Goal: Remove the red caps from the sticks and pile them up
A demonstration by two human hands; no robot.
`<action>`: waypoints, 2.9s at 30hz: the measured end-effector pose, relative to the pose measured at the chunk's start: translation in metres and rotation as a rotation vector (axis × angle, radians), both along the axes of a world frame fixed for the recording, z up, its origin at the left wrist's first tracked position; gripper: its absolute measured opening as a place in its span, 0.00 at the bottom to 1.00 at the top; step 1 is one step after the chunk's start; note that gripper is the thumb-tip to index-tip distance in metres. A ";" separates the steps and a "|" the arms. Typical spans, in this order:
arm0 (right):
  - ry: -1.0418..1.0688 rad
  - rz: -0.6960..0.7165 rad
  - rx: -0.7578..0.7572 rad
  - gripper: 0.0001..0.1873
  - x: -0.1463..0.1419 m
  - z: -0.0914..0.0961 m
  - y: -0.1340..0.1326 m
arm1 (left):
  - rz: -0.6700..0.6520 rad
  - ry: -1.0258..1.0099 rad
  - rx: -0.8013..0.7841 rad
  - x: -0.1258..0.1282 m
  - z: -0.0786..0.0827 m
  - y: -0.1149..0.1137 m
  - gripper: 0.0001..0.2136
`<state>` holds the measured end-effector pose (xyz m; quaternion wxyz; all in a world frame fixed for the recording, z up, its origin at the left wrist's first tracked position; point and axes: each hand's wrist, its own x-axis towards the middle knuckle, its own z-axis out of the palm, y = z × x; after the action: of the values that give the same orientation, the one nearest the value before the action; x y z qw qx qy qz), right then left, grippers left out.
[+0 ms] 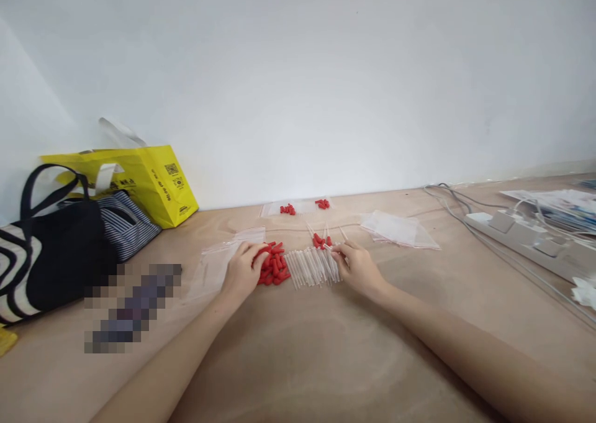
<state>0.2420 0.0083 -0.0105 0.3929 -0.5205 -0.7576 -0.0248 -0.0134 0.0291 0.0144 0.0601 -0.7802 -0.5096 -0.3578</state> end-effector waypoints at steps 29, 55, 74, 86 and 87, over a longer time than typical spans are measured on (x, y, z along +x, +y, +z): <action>0.000 -0.443 -0.602 0.15 0.035 0.017 0.074 | 0.212 0.062 0.079 0.017 0.007 0.013 0.10; 0.329 -0.206 -0.377 0.14 0.048 -0.009 0.057 | -0.336 0.345 -0.105 0.090 -0.010 0.000 0.13; 0.882 -0.060 -0.184 0.14 0.046 -0.011 0.031 | -0.340 0.130 0.126 0.065 -0.019 -0.048 0.06; 0.713 0.465 -0.368 0.11 -0.004 -0.005 -0.038 | -0.342 0.098 0.132 0.071 -0.017 -0.060 0.08; 0.655 0.471 -0.362 0.11 -0.001 -0.005 -0.037 | -0.344 0.099 0.135 0.069 -0.018 -0.061 0.08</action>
<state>0.2411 -0.0284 -0.0152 0.5099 -0.3745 -0.6832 0.3647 0.0553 -0.0321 -0.0031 0.0753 -0.8666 -0.3400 -0.3575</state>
